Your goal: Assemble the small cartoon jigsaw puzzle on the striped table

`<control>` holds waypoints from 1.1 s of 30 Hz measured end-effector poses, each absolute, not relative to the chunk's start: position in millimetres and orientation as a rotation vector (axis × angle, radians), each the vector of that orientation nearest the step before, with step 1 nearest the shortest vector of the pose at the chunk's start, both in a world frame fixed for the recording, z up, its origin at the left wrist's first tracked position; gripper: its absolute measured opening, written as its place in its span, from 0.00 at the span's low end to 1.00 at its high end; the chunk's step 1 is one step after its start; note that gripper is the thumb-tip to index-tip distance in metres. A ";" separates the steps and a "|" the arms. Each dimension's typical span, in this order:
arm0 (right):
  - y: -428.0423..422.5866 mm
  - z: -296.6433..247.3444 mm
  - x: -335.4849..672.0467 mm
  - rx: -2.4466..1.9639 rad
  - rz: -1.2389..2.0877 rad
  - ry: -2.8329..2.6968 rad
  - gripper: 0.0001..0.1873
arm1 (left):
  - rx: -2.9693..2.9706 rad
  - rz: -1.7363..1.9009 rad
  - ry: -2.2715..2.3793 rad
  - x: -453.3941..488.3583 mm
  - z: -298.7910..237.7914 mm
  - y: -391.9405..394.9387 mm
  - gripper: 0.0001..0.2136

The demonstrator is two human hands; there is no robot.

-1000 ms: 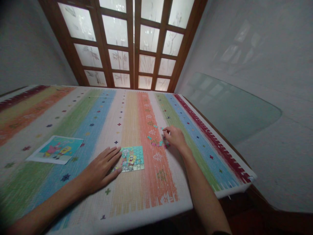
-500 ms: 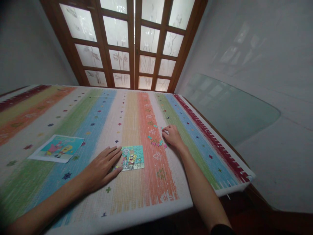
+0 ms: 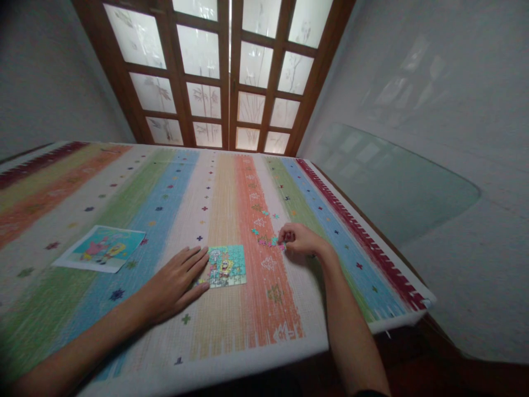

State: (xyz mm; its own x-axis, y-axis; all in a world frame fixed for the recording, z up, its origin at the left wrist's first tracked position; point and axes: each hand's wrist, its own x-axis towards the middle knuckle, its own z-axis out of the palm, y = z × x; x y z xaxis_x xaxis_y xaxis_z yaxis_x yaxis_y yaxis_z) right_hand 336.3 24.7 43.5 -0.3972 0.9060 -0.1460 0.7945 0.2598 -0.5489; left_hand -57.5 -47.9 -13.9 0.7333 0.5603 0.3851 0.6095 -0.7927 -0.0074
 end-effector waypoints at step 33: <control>22.0 38.1 321.0 -1.651 0.627 -2.380 0.01 | -2.720 -1.093 -0.962 -52.4 2.9 -50.1 0.15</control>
